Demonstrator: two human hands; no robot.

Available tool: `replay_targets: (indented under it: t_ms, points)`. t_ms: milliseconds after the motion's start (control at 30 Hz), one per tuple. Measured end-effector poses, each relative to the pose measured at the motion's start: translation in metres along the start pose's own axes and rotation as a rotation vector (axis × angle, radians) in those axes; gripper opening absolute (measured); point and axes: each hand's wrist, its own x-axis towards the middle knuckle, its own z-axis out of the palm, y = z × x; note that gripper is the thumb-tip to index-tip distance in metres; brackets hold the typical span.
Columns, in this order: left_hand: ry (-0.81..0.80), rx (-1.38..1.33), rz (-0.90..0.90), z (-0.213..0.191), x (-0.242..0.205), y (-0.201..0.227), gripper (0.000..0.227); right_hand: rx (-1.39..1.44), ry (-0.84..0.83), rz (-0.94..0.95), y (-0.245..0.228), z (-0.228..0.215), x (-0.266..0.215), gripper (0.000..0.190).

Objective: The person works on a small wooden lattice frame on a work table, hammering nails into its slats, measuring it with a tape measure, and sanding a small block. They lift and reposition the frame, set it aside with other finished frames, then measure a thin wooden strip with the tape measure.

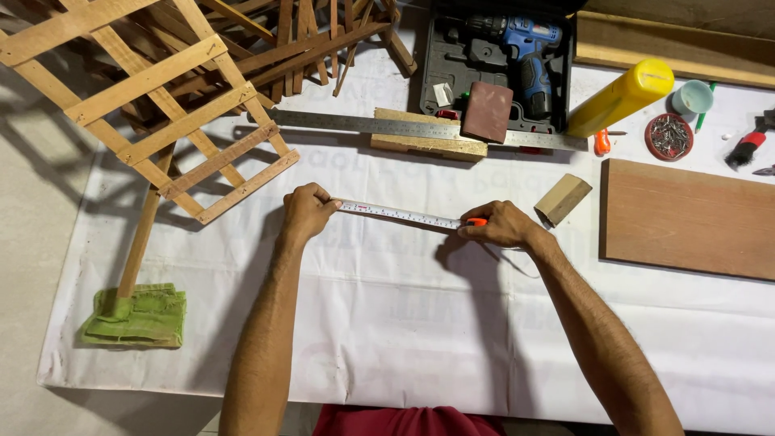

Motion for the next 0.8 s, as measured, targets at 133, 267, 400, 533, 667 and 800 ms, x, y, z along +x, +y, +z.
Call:
replay_targets:
  t_ms: [133, 267, 400, 533, 667, 800]
  points:
    - [-0.004, 0.010, -0.013, 0.001, 0.000, 0.000, 0.027, 0.010, 0.004, 0.007, 0.001, 0.001, 0.001, 0.057]
    - [0.015, -0.003, -0.008, 0.001, -0.003, 0.000, 0.025, 0.022, 0.006, 0.000, 0.005, 0.004, 0.005, 0.058]
    - [0.031, 0.002, -0.063, -0.007, -0.011, 0.015, 0.027, 0.087, -0.001, 0.013, -0.005, -0.004, -0.009, 0.059]
    - [0.116, 0.020, 0.175, 0.012, -0.011, 0.024, 0.029, 0.169, 0.027, 0.064, 0.020, -0.017, -0.023, 0.057]
    - [-0.094, -0.032, 0.231, 0.051, -0.020, 0.063, 0.027, 0.169, 0.110, -0.028, 0.063, -0.030, -0.052, 0.053]
    - [-0.235, 0.062, 0.263, 0.096, -0.029, 0.096, 0.030, 0.111, 0.211, -0.062, 0.111, -0.027, -0.076, 0.046]
